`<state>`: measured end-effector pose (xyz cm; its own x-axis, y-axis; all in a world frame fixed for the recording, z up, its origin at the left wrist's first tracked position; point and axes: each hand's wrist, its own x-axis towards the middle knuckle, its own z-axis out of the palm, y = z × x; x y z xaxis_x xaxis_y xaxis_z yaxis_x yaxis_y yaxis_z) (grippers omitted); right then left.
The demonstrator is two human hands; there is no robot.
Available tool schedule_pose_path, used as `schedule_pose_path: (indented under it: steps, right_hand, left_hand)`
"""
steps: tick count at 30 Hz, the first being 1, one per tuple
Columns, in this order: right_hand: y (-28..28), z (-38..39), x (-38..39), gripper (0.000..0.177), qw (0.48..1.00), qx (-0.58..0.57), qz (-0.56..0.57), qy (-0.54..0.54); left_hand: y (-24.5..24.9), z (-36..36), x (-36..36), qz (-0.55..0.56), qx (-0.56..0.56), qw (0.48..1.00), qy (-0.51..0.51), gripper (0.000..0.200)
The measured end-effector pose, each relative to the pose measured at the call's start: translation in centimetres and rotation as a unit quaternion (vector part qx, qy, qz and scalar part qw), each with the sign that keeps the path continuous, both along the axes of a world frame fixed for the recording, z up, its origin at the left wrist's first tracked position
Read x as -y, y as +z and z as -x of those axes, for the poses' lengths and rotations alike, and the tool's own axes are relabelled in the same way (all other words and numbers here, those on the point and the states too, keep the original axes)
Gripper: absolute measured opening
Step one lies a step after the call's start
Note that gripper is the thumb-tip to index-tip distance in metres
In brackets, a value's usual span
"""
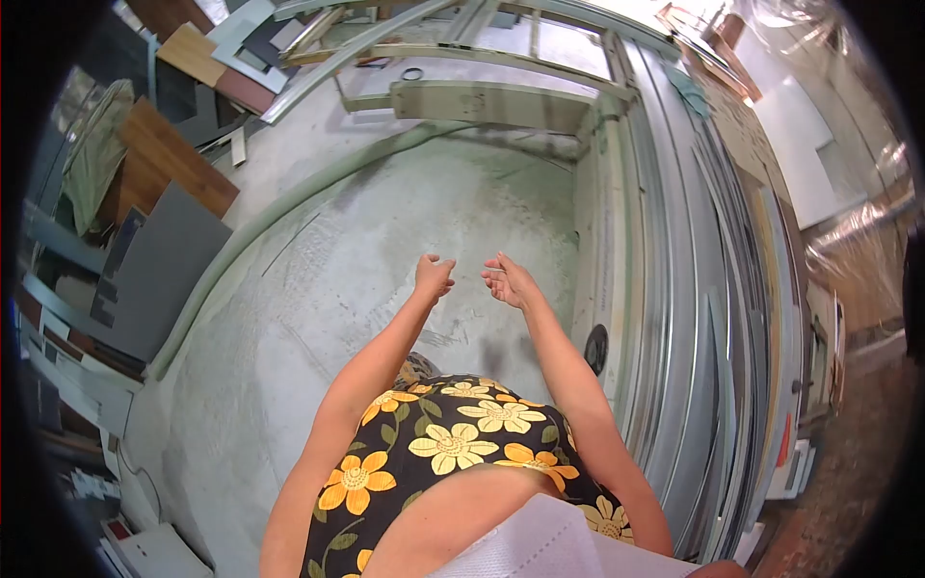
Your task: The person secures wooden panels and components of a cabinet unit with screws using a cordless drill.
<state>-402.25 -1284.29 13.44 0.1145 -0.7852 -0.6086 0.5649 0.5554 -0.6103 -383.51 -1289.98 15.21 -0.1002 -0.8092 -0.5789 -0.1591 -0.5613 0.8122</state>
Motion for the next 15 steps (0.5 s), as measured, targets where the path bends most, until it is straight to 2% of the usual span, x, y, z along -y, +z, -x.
schedule_pose_path:
  steps: [4,10,11,15]
  right_hand:
    - [0.4,-3.4,3.5,0.039,0.999,-0.011,0.001,0.036]
    - [2.0,-11.3,12.9,0.038,0.994,-0.022,-0.008,0.103]
    - [2.9,-12.5,12.0,0.037,0.993,-0.017,-0.006,0.117]
    - [2.7,-18.2,16.3,0.037,0.986,-0.026,-0.008,0.165]
  left_hand:
    - [1.0,-3.2,2.5,0.007,-0.002,0.999,0.034,0.060]
    - [2.2,-10.9,9.9,0.012,0.007,0.996,0.089,0.058]
    - [3.0,-12.1,8.7,0.017,0.009,0.995,0.101,0.058]
    - [3.0,-17.4,11.3,0.022,0.010,0.990,0.137,0.058]
